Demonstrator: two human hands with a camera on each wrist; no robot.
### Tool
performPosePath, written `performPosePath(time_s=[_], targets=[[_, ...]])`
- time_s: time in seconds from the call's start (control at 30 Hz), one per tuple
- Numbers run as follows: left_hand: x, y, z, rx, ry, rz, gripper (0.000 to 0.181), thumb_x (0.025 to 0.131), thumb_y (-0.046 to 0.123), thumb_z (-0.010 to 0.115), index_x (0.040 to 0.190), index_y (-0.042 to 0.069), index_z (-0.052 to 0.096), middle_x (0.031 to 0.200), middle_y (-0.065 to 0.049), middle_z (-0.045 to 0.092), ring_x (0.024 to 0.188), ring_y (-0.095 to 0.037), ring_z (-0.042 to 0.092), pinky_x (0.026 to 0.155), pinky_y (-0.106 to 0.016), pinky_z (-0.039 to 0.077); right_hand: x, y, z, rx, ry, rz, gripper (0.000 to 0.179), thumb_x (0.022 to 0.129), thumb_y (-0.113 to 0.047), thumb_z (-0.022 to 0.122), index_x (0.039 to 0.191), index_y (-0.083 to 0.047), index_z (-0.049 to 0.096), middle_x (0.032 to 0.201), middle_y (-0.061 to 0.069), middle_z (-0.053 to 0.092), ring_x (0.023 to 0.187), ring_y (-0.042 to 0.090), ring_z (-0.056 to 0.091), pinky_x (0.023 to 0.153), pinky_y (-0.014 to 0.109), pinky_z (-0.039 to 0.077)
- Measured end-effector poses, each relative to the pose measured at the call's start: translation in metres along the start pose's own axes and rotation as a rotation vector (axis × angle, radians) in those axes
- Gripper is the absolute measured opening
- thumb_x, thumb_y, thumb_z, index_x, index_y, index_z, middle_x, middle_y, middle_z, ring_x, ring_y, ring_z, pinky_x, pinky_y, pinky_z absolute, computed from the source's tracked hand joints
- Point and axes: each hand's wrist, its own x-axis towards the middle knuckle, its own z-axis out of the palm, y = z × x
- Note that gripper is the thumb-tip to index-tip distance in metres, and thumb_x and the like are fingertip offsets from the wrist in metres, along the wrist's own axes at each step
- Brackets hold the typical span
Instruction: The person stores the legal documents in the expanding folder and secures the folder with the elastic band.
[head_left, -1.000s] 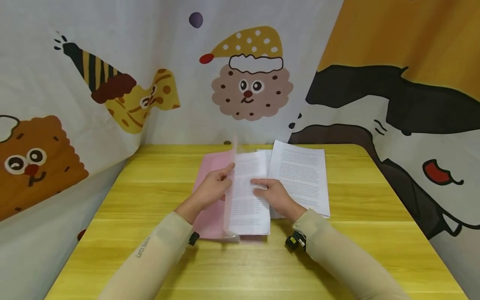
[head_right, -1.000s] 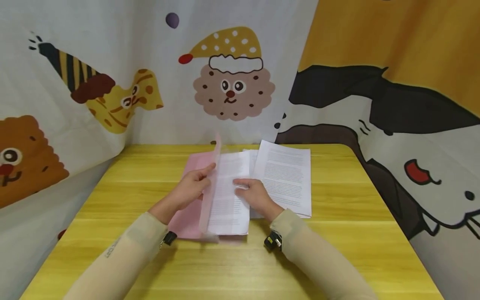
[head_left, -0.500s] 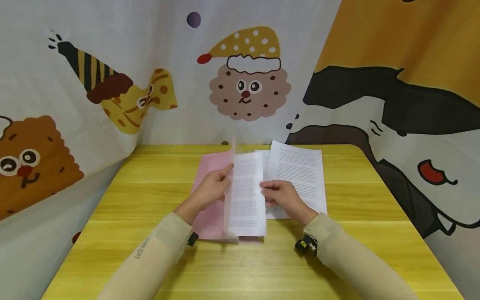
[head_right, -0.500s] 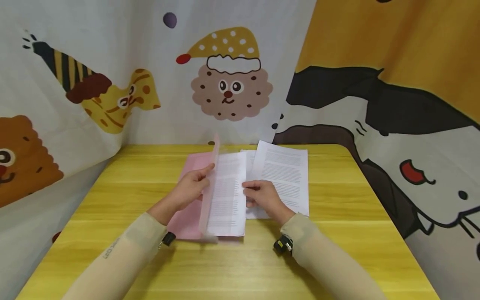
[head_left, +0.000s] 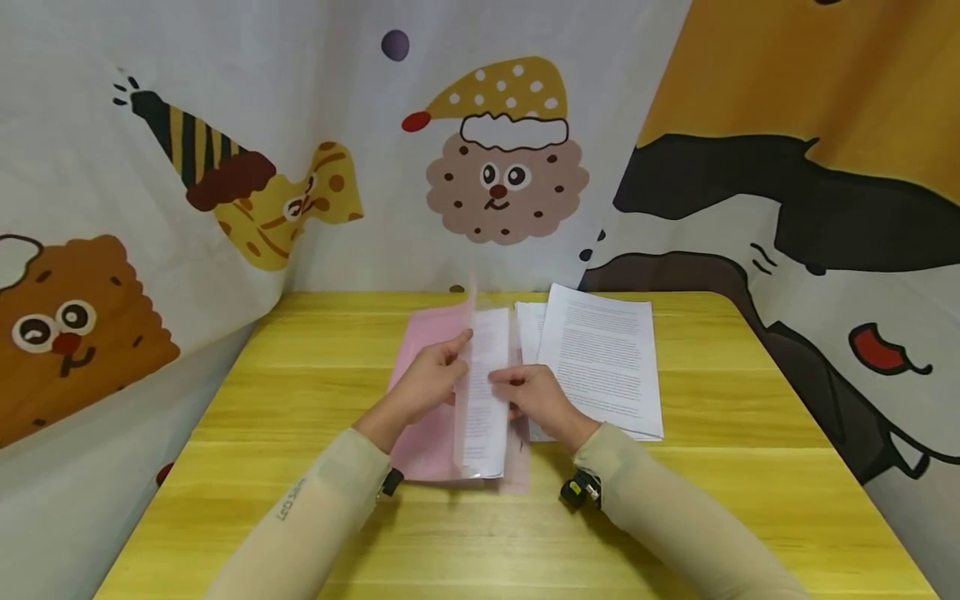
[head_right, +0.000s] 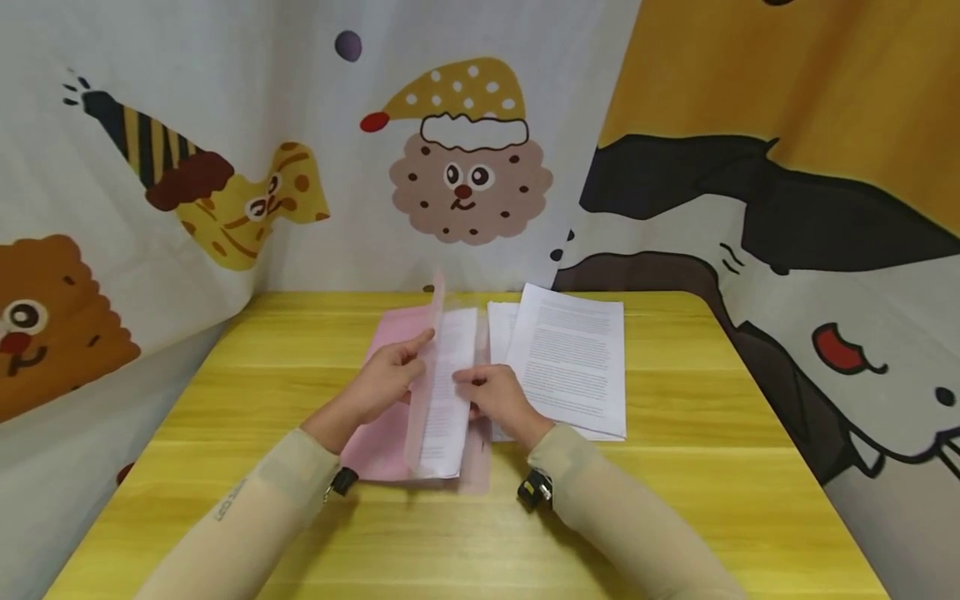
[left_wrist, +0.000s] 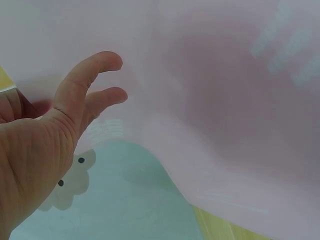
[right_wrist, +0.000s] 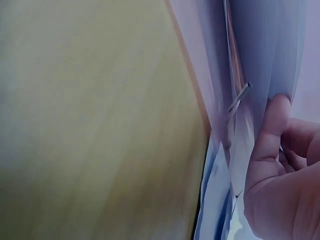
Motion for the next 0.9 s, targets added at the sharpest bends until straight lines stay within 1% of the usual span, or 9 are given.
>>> performPosePath(time_s=[0.13,0.27,0.37,0.5,0.57,0.7,0.8,0.87,0.9], targets=[[-0.001,-0.002,0.000,-0.025,-0.009,0.000,0.067,0.106,0.009,0.044,0.170,0.017,0.028,0.153,-0.025,0.058,0.107,-0.038,0.070,0.069,-0.035,0.064,-0.002,-0.001,-0.004,-0.005,0.004,0.027,0.030,0.100,-0.012,0.073,0.129,-0.005,0.078,0.119,0.016,0.079,0.072,0.015,0.072,0.062,0.029,0.061],[-0.001,-0.001,0.000,-0.047,-0.007,-0.005,0.067,0.106,0.008,0.044,0.170,0.020,0.030,0.151,-0.026,0.059,0.107,-0.040,0.070,0.069,-0.036,0.065,-0.004,-0.001,-0.028,0.016,-0.003,0.037,0.035,0.102,-0.013,0.071,0.135,-0.001,0.072,0.124,0.021,0.075,0.082,0.019,0.076,0.065,0.031,0.064],[-0.002,-0.001,0.000,-0.056,-0.006,-0.012,0.067,0.106,0.008,0.044,0.170,0.021,0.030,0.153,-0.025,0.057,0.109,-0.040,0.070,0.072,-0.037,0.066,-0.008,0.002,-0.062,0.002,0.017,0.042,0.042,0.105,-0.017,0.068,0.141,0.003,0.066,0.133,0.026,0.071,0.092,0.021,0.079,0.070,0.032,0.065],[-0.001,-0.002,0.001,-0.052,-0.013,-0.009,0.066,0.107,0.009,0.044,0.170,0.019,0.029,0.159,-0.024,0.053,0.109,-0.038,0.070,0.073,-0.038,0.066,-0.014,0.009,-0.124,-0.048,0.133,0.101,0.054,0.107,-0.026,0.065,0.151,0.004,0.056,0.145,0.028,0.064,0.101,0.020,0.079,0.080,0.033,0.067],[0.000,-0.003,0.002,-0.036,-0.015,-0.009,0.066,0.107,0.009,0.044,0.170,0.020,0.029,0.157,-0.026,0.053,0.098,-0.033,0.069,0.072,-0.037,0.066,-0.018,0.015,-0.156,-0.072,0.217,0.147,0.059,0.108,-0.030,0.063,0.156,0.002,0.051,0.149,0.028,0.060,0.107,0.018,0.077,0.087,0.032,0.065],[0.002,-0.008,0.005,-0.007,-0.014,-0.009,0.065,0.107,0.010,0.045,0.169,0.022,0.031,0.155,-0.026,0.054,0.078,-0.020,0.060,0.068,-0.035,0.064,-0.028,0.026,-0.212,-0.099,0.375,0.232,0.069,0.110,-0.036,0.056,0.165,0.000,0.036,0.162,0.025,0.049,0.127,0.026,0.065,0.104,0.033,0.059],[0.005,-0.014,0.010,0.025,-0.014,-0.017,0.065,0.107,0.010,0.046,0.169,0.022,0.031,0.146,-0.027,0.059,0.074,-0.017,0.058,0.066,-0.033,0.062,-0.033,0.033,-0.238,-0.073,0.418,0.280,0.077,0.110,-0.039,0.052,0.170,0.000,0.022,0.170,0.024,0.037,0.144,0.034,0.053,0.115,0.039,0.053],[0.008,-0.017,0.014,0.050,-0.010,-0.016,0.065,0.107,0.009,0.047,0.169,0.021,0.031,0.138,-0.027,0.062,0.071,-0.016,0.055,0.065,-0.033,0.062,-0.035,0.035,-0.247,-0.042,0.408,0.301,0.080,0.111,-0.040,0.050,0.171,0.000,0.015,0.174,0.023,0.030,0.152,0.036,0.045,0.120,0.043,0.049],[0.009,-0.019,0.016,0.063,-0.008,-0.022,0.065,0.107,0.010,0.047,0.169,0.021,0.032,0.128,-0.027,0.063,0.069,-0.015,0.052,0.064,-0.033,0.062,-0.035,0.035,-0.251,-0.037,0.392,0.303,0.083,0.111,-0.041,0.049,0.171,0.001,0.012,0.175,0.024,0.027,0.155,0.037,0.042,0.121,0.043,0.048]])
